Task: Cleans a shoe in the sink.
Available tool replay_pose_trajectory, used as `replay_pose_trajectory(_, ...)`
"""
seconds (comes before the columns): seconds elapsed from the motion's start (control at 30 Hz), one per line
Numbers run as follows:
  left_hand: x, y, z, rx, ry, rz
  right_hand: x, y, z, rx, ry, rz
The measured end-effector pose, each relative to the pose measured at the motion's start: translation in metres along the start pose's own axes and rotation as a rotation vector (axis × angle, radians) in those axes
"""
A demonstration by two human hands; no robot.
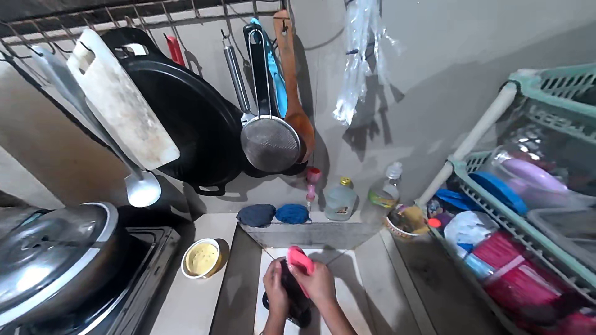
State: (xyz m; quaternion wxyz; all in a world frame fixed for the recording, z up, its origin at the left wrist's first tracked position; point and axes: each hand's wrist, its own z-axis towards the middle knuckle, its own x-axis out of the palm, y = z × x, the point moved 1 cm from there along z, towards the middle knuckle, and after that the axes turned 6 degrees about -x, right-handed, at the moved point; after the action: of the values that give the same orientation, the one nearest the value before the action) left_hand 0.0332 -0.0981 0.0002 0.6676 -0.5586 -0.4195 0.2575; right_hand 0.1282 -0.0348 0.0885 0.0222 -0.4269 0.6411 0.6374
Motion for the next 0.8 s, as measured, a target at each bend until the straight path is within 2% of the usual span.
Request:
replay_pose_trajectory(0.1,0.002,-0.029,0.021,-0.048,-0.050,-0.221,0.015,-0.042,-0.007,0.010,-0.092,0.068)
replay_pose_trajectory(0.2,-0.005,-0.029,0.023,-0.148,-0.074,-0.241,0.034,-0.082,-0.020,0.051,-0.079,0.078)
replay_pose_trajectory(0.27,-0.009,-0.012,0.013,-0.163,-0.008,-0.146,0.031,-0.076,-0.015,0.052,-0.074,0.059)
replay_pose_trajectory(0.33,-0.010,-0.001,0.002,-0.138,0.090,-0.034,0.017,-0.045,-0.006,0.031,-0.052,0.009)
replay_pose_trajectory(0.47,-0.004,-0.005,-0.004,-0.038,0.031,0.098,0.000,0.000,0.016,0.046,0.047,-0.063)
replay_pose_trajectory(0.53,-0.002,-0.008,-0.001,0.029,-0.057,0.173,0.008,0.000,0.021,0.049,0.053,-0.013)
replay_pose_trajectory(0.63,-0.001,-0.007,0.007,0.087,-0.171,0.221,0.033,-0.004,0.001,0.015,0.056,0.124)
replay_pose_trajectory(0.73,-0.005,-0.002,0.008,0.108,-0.117,0.222,0.037,-0.011,-0.009,0.001,0.040,0.191)
replay_pose_trajectory(0.8,-0.007,0.002,0.003,0.155,-0.053,0.379,0.027,-0.018,0.008,0.007,0.008,0.142)
